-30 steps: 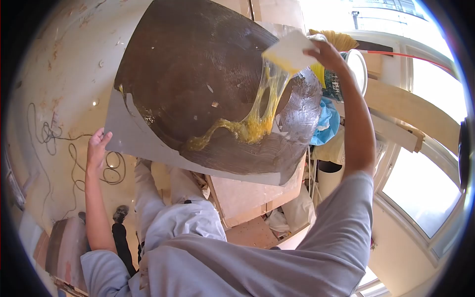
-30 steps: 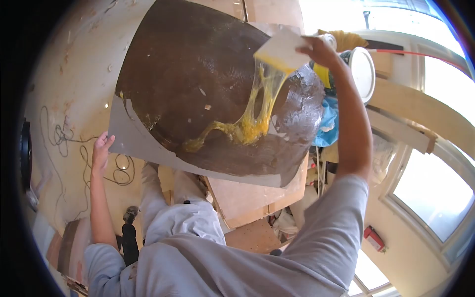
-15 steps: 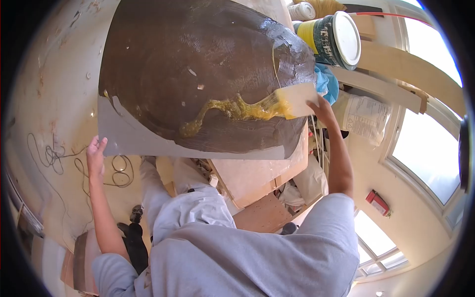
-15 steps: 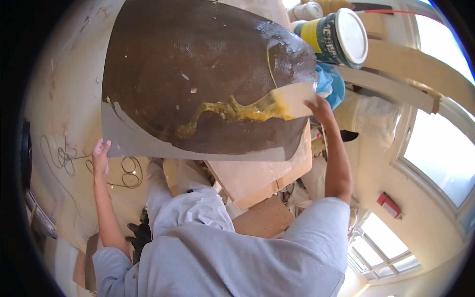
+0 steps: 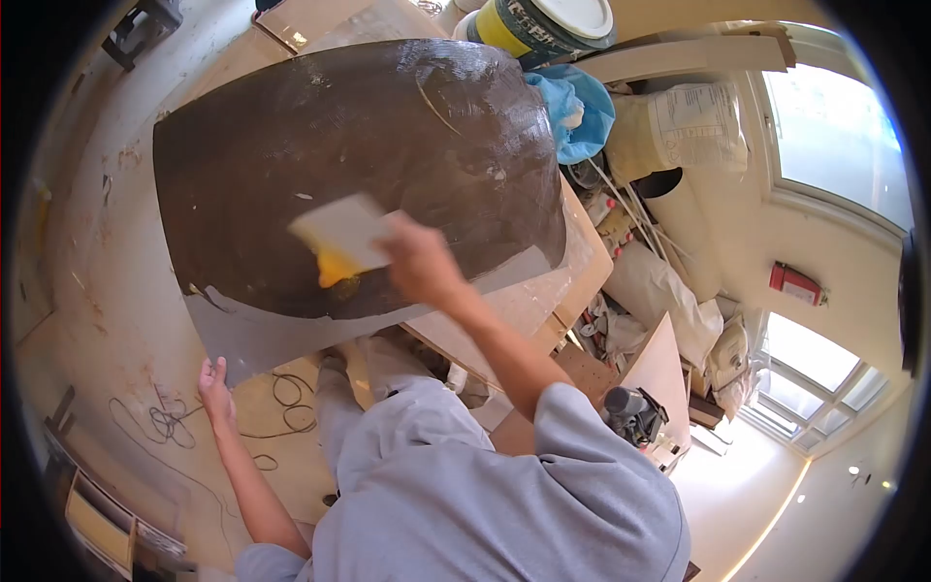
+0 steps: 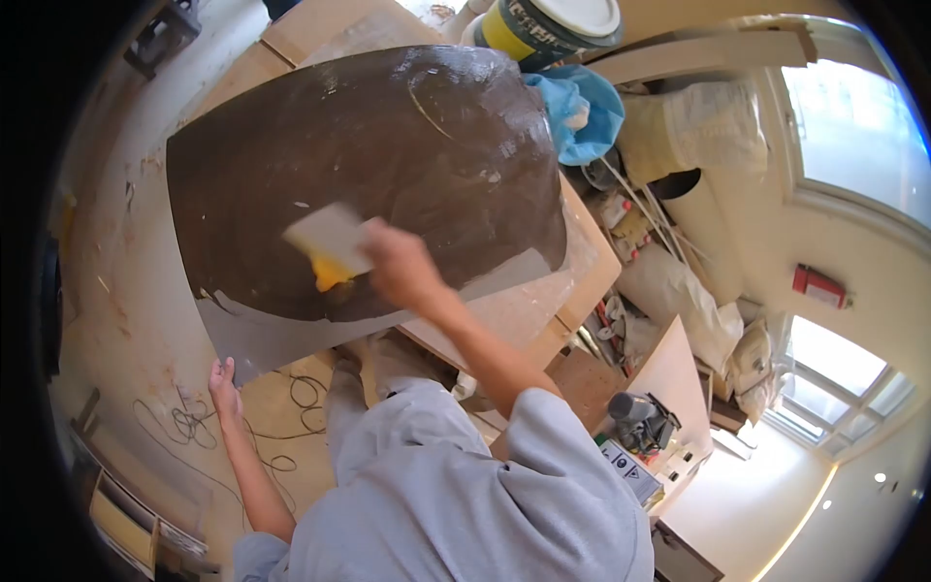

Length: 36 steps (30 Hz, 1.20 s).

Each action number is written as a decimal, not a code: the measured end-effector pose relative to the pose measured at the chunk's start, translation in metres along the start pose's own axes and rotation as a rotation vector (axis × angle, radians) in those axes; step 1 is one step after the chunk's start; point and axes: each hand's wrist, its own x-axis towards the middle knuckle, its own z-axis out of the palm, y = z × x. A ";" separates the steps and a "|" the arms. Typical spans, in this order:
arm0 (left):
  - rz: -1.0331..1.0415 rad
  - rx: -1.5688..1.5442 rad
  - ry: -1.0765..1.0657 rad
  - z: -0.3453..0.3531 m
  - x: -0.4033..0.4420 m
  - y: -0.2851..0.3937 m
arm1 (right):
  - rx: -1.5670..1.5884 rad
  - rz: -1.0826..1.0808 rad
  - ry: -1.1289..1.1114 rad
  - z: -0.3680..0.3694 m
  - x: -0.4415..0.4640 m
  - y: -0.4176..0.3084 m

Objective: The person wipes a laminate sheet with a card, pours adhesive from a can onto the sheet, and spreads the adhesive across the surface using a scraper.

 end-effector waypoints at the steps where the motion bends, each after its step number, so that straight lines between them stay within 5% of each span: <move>1: -0.014 0.001 -0.026 0.000 -0.003 0.003 | -0.221 -0.050 0.043 -0.038 0.001 0.005; 3: -0.032 0.007 -0.034 0.005 -0.009 0.011 | 0.049 0.040 0.416 -0.098 -0.015 0.097; 4: -0.034 0.008 -0.013 0.010 -0.012 0.015 | -0.061 0.200 0.373 -0.143 -0.026 0.120; 5: -0.038 0.008 0.011 0.012 -0.015 0.017 | -0.546 0.253 0.524 -0.172 -0.040 0.164; 7: -0.019 -0.028 -0.050 0.009 -0.012 0.014 | 0.111 0.428 0.513 -0.222 -0.054 0.237; 8: -0.008 -0.046 -0.080 0.007 -0.010 0.012 | 0.051 0.425 0.470 -0.222 -0.042 0.245; 10: -0.025 -0.008 -0.041 0.002 -0.007 0.010 | -0.070 0.430 0.390 -0.216 -0.027 0.255; 11: -0.038 0.018 -0.029 0.001 -0.007 0.009 | -0.573 0.317 0.423 -0.189 -0.011 0.226; 13: -0.042 -0.010 -0.023 0.009 -0.016 0.018 | -0.497 0.116 0.393 -0.134 0.021 0.155; 15: -0.040 -0.001 0.025 0.020 -0.022 0.026 | -0.212 0.196 0.257 -0.105 0.037 0.100; 17: -0.048 0.047 0.121 0.021 -0.025 0.028 | -0.314 0.088 0.381 -0.136 0.028 0.110; 20: 0.016 -0.017 -0.022 0.001 -0.011 0.008 | -0.198 0.237 0.427 -0.216 -0.014 0.198; 23: -0.037 0.013 0.030 0.007 -0.014 0.015 | -0.369 0.302 0.496 -0.214 -0.014 0.226; 25: -0.041 0.016 0.065 0.016 -0.022 0.025 | -0.576 0.152 0.537 -0.165 0.014 0.180; 27: -0.033 0.009 0.050 0.018 -0.028 0.028 | -0.259 0.235 0.381 -0.148 0.037 0.133; 30: 0.036 -0.027 -0.028 0.014 -0.026 0.026 | -0.435 0.069 0.556 -0.186 0.037 0.188; 32: 0.087 -0.017 -0.063 0.016 -0.026 0.027 | -0.025 0.308 0.491 -0.216 0.056 0.215; 36: 0.009 -0.020 0.052 0.032 -0.038 0.043 | -0.399 0.169 0.403 -0.193 0.137 0.193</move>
